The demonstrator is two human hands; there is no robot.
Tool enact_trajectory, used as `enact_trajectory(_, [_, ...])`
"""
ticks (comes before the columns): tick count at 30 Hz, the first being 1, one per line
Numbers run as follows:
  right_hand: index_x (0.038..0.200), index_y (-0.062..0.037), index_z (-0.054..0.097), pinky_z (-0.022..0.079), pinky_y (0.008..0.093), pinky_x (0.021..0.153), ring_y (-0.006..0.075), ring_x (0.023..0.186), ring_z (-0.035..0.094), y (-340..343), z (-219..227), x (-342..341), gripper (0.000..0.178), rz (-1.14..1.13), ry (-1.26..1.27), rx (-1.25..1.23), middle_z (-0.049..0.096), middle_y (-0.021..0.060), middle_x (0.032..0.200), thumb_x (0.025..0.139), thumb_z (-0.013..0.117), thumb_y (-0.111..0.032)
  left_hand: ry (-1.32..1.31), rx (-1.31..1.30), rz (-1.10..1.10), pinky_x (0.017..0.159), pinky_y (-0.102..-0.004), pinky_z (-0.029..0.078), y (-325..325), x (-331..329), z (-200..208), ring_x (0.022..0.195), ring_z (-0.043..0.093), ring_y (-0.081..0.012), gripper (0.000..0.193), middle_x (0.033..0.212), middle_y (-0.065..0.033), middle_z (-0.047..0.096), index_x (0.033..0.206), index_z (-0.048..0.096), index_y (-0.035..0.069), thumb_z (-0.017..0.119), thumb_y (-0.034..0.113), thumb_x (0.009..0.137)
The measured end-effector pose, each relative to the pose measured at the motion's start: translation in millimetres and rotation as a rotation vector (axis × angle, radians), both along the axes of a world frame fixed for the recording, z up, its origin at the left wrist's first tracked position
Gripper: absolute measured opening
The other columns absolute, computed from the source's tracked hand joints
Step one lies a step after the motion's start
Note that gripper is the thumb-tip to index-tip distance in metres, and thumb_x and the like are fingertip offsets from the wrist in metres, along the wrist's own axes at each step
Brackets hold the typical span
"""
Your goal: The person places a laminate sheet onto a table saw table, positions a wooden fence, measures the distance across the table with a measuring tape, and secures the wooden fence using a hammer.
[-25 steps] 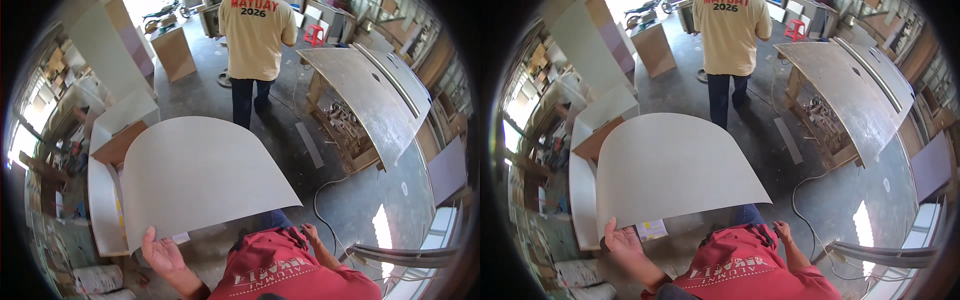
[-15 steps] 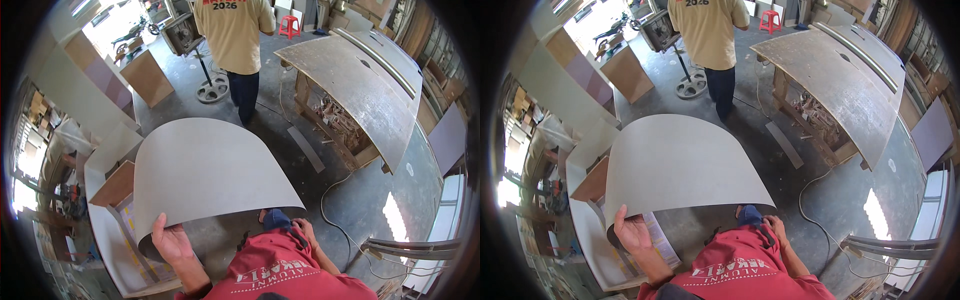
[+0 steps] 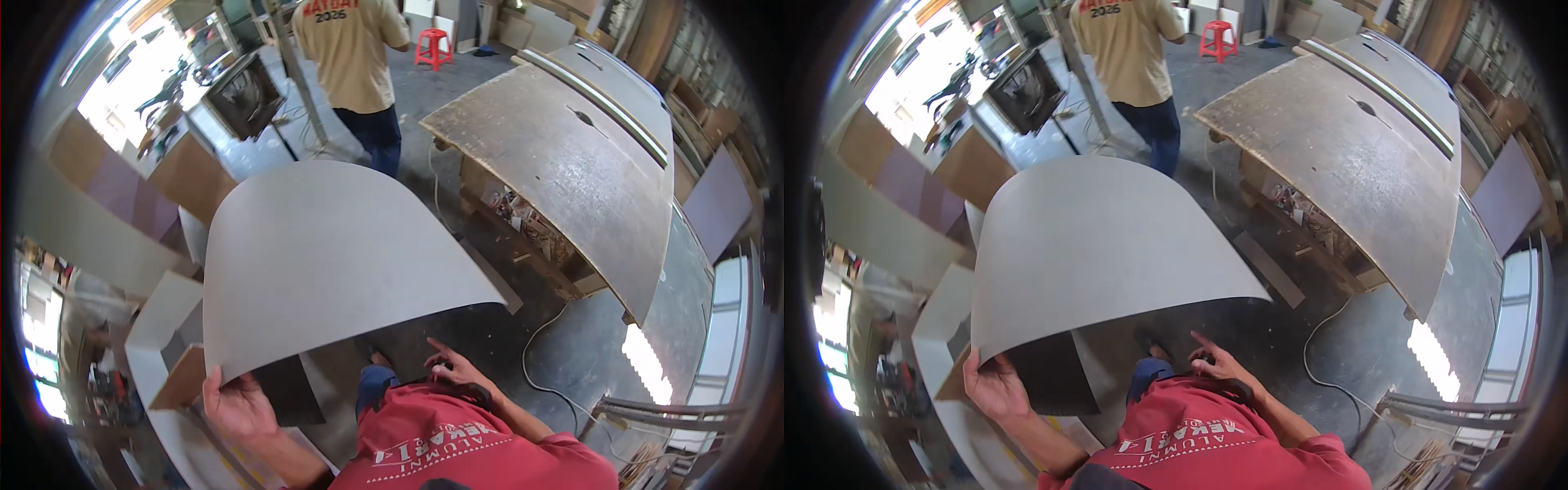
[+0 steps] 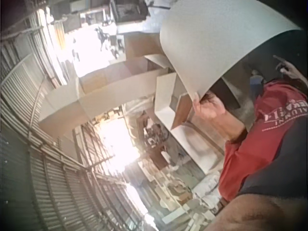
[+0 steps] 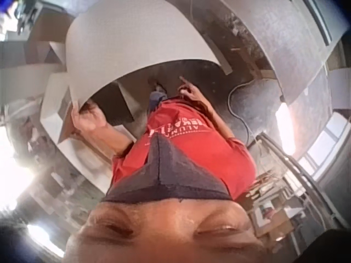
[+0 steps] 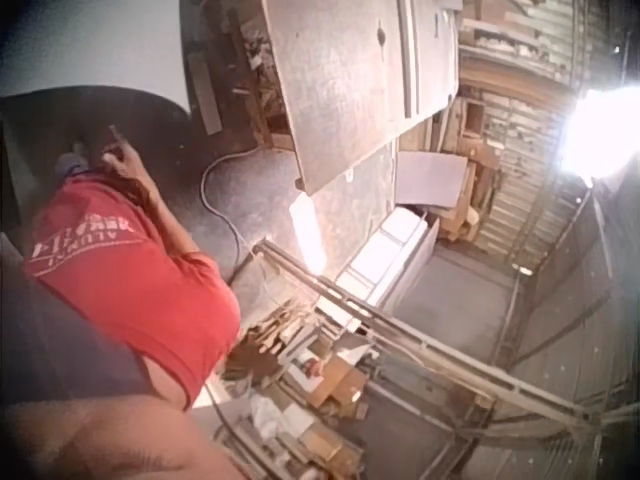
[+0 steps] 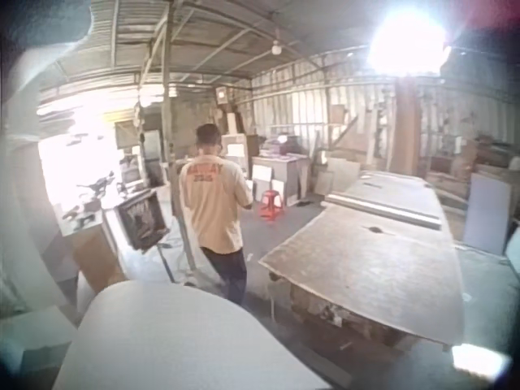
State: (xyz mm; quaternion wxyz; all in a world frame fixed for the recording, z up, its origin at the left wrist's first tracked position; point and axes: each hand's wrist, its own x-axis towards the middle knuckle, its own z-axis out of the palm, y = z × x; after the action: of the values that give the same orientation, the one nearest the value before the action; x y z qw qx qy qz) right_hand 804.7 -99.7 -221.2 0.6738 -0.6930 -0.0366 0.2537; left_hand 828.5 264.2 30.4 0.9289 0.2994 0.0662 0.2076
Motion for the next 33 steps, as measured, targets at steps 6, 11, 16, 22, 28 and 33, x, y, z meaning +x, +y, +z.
enact_trajectory(6, [0.126, -0.0008, 0.050, 0.050, 0.0299, 0.084, 0.0161, 0.092, 0.063, 24.1, 57.1, 157.5, 0.061, -0.293, -0.060, 0.202, 0.064, 0.0092, 0.116, 0.072, 0.067, -0.024, 0.050, 0.051, -0.071, 0.093, -0.0382, 0.061, 6.0, 153.5, 4.5, 0.112, 0.065, -0.0300, 0.035, 0.123, -0.0216, 0.063, 0.122, 0.053, -0.011, 0.057, 0.008, 0.092])
enact_trajectory(11, [0.125, -0.0021, 0.055, 0.054, 0.0380, 0.085, 0.0231, 0.104, 0.063, 39.2, 96.2, 246.1, 0.095, -0.736, -0.351, 0.503, 0.062, 0.0122, 0.117, 0.071, 0.060, -0.080, 0.138, 0.088, -0.176, 0.087, -0.0377, 0.060, 6.2, 297.3, 17.4, 0.109, 0.065, -0.0293, 0.053, 0.123, -0.0186, 0.062, 0.128, 0.052, -0.011, 0.060, 0.013, 0.082])
enact_trajectory(16, [0.135, -0.0054, 0.050, 0.057, 0.0419, 0.083, 0.0280, 0.105, 0.064, 44.8, 160.3, 324.4, 0.095, -0.972, -0.491, 0.645, 0.062, 0.0117, 0.121, 0.085, 0.039, -0.085, 0.041, 0.053, -0.458, 0.098, -0.0394, 0.052, -22.2, 425.9, 11.8, 0.115, 0.061, -0.0298, 0.054, 0.128, -0.0181, 0.060, 0.133, 0.049, -0.008, 0.058, 0.010, 0.083])
enact_trajectory(22, [0.120, -0.0046, 0.057, 0.058, 0.0424, 0.058, 0.0305, 0.079, 0.069, -3.7, 180.5, 433.2, 0.059, -1.298, -0.531, 0.555, 0.068, 0.0128, 0.103, 0.094, 0.044, -0.055, -0.003, 0.097, -0.707, 0.105, -0.0441, 0.047, -90.7, 597.9, -17.3, 0.119, 0.059, -0.0285, 0.054, 0.129, -0.0152, 0.060, 0.135, 0.050, -0.004, 0.058, 0.004, 0.082])
enact_trajectory(28, [0.123, 0.0012, 0.057, 0.055, 0.0440, 0.084, 0.0299, 0.099, 0.067, -49.2, 177.4, 569.3, 0.048, -1.382, -0.852, 0.790, 0.067, 0.0155, 0.111, 0.089, 0.049, -0.032, 0.053, 0.087, -1.020, 0.104, -0.0433, 0.046, -171.3, 783.6, -27.3, 0.121, 0.058, -0.0288, 0.054, 0.131, -0.0146, 0.059, 0.136, 0.049, -0.002, 0.055, 0.010, 0.084])
enact_trajectory(33, [0.124, 0.0083, 0.053, 0.052, 0.0436, 0.092, 0.0293, 0.107, 0.064, -69.8, 174.5, 665.3, 0.045, -1.447, -0.915, 0.435, 0.063, 0.0200, 0.122, 0.093, 0.045, -0.023, 0.213, -0.098, -1.095, 0.101, -0.0442, 0.046, -227.6, 926.2, -44.2, 0.109, 0.064, -0.0339, 0.044, 0.117, -0.0186, 0.067, 0.120, 0.060, -0.006, 0.051, 0.024, 0.089])
